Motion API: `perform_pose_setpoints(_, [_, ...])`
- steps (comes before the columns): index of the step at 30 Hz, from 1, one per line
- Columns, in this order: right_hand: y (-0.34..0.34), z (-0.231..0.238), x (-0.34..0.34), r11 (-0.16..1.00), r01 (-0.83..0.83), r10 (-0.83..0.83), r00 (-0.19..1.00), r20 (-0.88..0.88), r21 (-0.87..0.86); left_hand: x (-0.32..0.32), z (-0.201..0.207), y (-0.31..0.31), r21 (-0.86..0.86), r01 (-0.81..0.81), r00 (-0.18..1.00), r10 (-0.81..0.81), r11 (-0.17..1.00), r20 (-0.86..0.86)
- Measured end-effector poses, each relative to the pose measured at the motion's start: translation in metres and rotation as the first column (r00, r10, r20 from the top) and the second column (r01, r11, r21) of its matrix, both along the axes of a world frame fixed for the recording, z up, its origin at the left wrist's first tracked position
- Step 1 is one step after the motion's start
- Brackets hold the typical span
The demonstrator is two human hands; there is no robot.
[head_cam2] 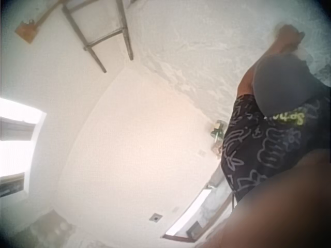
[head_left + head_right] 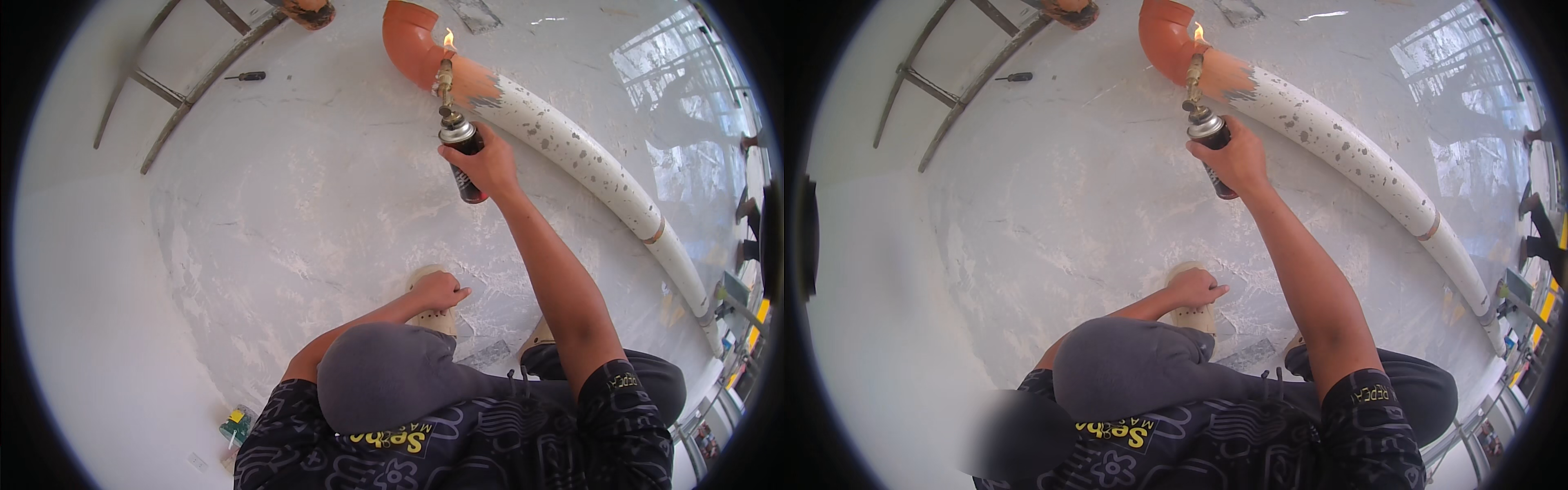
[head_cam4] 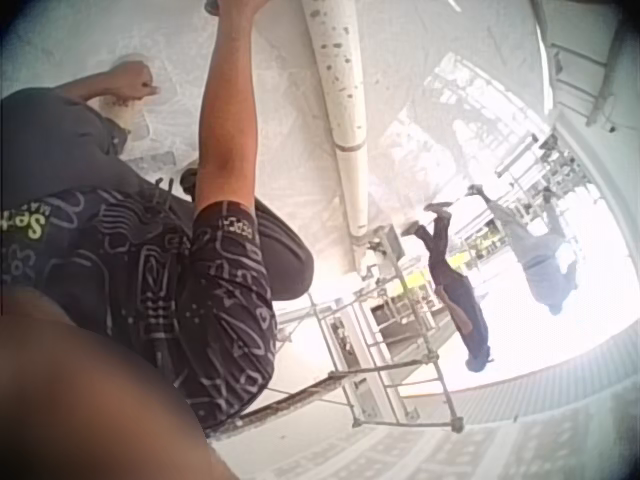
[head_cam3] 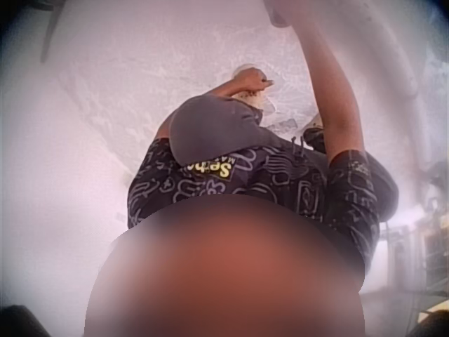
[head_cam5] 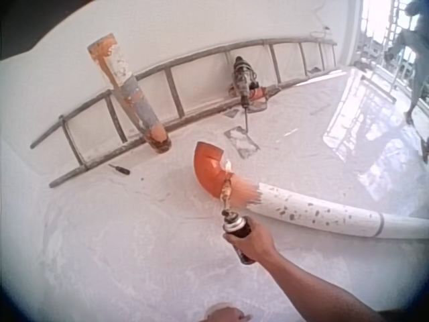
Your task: The person uses a blowtorch to heat a section of a white PVC pipe with an orange elbow fitting. They rotate the pipe to apply heat evenly around the joint.
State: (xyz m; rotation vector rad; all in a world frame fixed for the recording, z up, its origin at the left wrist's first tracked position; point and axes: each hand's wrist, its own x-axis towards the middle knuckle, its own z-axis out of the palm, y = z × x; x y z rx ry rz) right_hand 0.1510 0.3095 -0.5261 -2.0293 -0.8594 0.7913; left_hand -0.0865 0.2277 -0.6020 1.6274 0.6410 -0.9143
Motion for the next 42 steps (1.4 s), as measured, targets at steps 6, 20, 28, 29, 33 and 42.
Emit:
perform_pose_setpoints(6, [-0.002,-0.004,0.0,1.0,-0.002,0.002,1.0,0.015,-0.006,0.002,0.0,0.002,-0.003,-0.021,1.0,0.021,1.0,0.006])
perform_pose_setpoints(20, [-0.019,-0.028,-0.02,0.999,-0.039,0.038,0.999,-0.037,-0.037,0.001,-0.01,0.001,0.034,-0.017,0.999,0.015,0.999,0.043])
perform_pose_setpoints(28, [-0.021,-0.038,-0.028,0.992,-0.073,0.078,0.996,0.048,-0.1,-0.002,-0.011,0.003,0.022,-0.013,1.0,0.013,1.0,0.024])
perform_pose_setpoints(29, [-0.022,-0.039,-0.028,0.991,-0.077,0.084,0.994,0.066,-0.11,-0.002,-0.011,0.003,0.02,-0.012,1.0,0.011,1.0,0.023])
perform_pose_setpoints(33, [-0.026,-0.043,-0.029,0.987,-0.069,0.09,0.986,0.138,-0.148,-0.003,-0.011,0.002,0.005,-0.012,1.0,0.012,1.0,0.003])
perform_pose_setpoints(42, [-0.034,-0.046,-0.031,0.975,-0.072,0.125,0.96,0.25,-0.208,-0.003,-0.007,0.0,0.013,-0.004,1.0,0.004,1.0,-0.01])
